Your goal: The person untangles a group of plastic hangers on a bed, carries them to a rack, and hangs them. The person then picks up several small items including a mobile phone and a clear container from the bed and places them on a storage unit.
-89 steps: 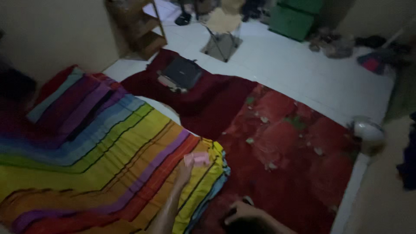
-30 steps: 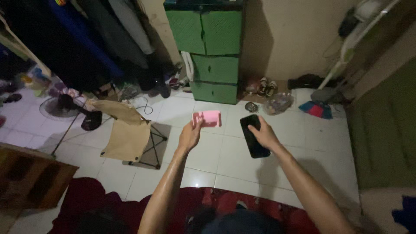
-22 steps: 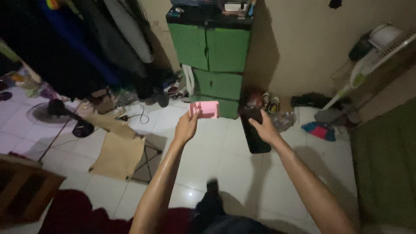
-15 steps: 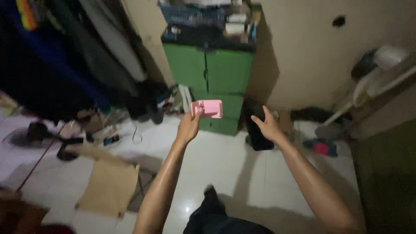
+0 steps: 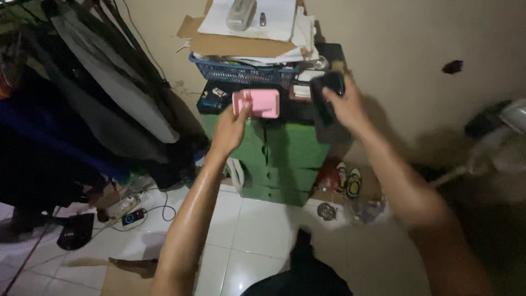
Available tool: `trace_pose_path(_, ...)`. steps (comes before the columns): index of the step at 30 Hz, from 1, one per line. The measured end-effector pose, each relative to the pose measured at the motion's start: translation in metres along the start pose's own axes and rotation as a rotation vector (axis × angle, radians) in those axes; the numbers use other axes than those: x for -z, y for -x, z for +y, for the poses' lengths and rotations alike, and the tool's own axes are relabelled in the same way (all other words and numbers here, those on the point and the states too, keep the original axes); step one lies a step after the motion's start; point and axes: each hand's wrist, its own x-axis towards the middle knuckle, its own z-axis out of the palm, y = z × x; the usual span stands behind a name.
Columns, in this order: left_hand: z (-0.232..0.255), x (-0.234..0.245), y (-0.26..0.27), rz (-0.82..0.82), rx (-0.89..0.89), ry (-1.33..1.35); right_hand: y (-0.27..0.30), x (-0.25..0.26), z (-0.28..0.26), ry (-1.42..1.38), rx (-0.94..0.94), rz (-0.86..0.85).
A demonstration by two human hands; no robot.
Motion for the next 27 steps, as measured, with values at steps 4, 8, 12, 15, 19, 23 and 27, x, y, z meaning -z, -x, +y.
trace_pose_path(4,0.011,-0.002,-0.057,0.071,-0.026,-0.114,-0.106,-0.014,0.015,0.045,0.068,0.075)
trace_pose_path(8,0.024,0.006,-0.104,0.129,0.016,-0.071,-0.192,-0.043,0.054,-0.155,-0.092,0.052)
trace_pose_path(12,0.008,0.017,-0.154,0.248,0.030,-0.140,-0.287,-0.079,0.088,-0.186,-0.271,-0.022)
trace_pose_path(15,-0.013,0.024,-0.185,0.396,-0.059,-0.126,-0.342,-0.115,0.116,-0.081,-0.229,-0.066)
trace_pose_path(19,-0.029,0.042,-0.209,0.454,0.026,-0.160,-0.390,-0.158,0.148,-0.164,-0.108,-0.047)
trace_pose_path(23,-0.019,0.058,-0.229,0.497,0.187,-0.135,-0.399,-0.162,0.145,0.244,-0.029,-0.073)
trace_pose_path(27,-0.009,0.069,-0.237,0.484,0.290,-0.034,-0.377,-0.139,0.097,0.709,0.180,-0.143)
